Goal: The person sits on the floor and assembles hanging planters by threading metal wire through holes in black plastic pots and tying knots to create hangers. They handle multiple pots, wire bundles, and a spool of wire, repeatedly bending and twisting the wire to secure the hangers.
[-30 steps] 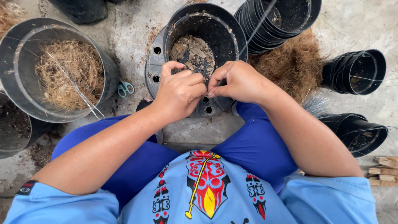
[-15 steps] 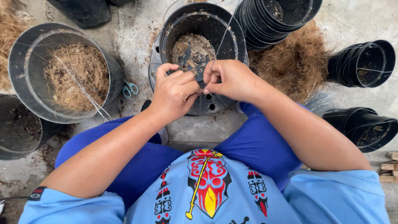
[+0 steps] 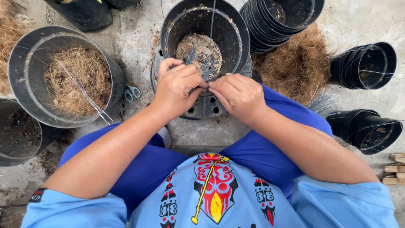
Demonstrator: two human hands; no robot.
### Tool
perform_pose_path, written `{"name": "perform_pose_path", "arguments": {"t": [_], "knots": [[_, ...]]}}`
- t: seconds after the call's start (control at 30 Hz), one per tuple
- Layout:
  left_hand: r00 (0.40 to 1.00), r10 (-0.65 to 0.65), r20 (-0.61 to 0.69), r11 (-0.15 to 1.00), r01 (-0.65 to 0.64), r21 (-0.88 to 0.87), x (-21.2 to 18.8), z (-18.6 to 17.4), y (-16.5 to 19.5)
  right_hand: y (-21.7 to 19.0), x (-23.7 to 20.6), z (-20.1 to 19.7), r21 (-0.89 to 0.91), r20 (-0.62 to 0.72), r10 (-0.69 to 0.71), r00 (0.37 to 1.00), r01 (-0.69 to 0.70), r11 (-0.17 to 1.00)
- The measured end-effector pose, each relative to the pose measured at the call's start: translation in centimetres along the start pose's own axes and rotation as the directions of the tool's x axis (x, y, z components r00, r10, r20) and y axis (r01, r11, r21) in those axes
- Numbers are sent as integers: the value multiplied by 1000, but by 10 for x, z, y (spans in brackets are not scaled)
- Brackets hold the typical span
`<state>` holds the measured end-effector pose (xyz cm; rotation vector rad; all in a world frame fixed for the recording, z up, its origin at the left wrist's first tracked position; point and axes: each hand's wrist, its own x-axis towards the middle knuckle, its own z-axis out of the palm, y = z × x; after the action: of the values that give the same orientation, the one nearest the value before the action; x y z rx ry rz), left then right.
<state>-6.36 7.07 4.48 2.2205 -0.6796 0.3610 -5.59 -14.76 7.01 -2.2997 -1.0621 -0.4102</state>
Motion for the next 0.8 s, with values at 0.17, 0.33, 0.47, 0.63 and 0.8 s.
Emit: {"name": "perform_pose_path", "arguments": {"t": [0.17, 0.33, 0.47, 0.63, 0.8], "knots": [[1000, -21, -5, 999, 21, -35, -1, -4, 0, -7, 0, 2, -26, -9, 22, 1000, -22, 999], [998, -52, -23, 996, 51, -71, -6, -1, -3, -11, -5, 9, -32, -24, 86, 996, -87, 996], [999, -29, -26, 996, 26, -85, -8, 2, -5, -5, -7, 14, -30, -19, 126, 992, -127, 991], [999, -38, -15, 995, 37, -93, -9, 4, -6, 0, -8, 14, -20, 35, 122, 992, -121, 992], [998, -51, -32, 994, 48, -99, -8, 4, -4, 0, -3, 9, -38, 90, 139, 986, -136, 990]]}}
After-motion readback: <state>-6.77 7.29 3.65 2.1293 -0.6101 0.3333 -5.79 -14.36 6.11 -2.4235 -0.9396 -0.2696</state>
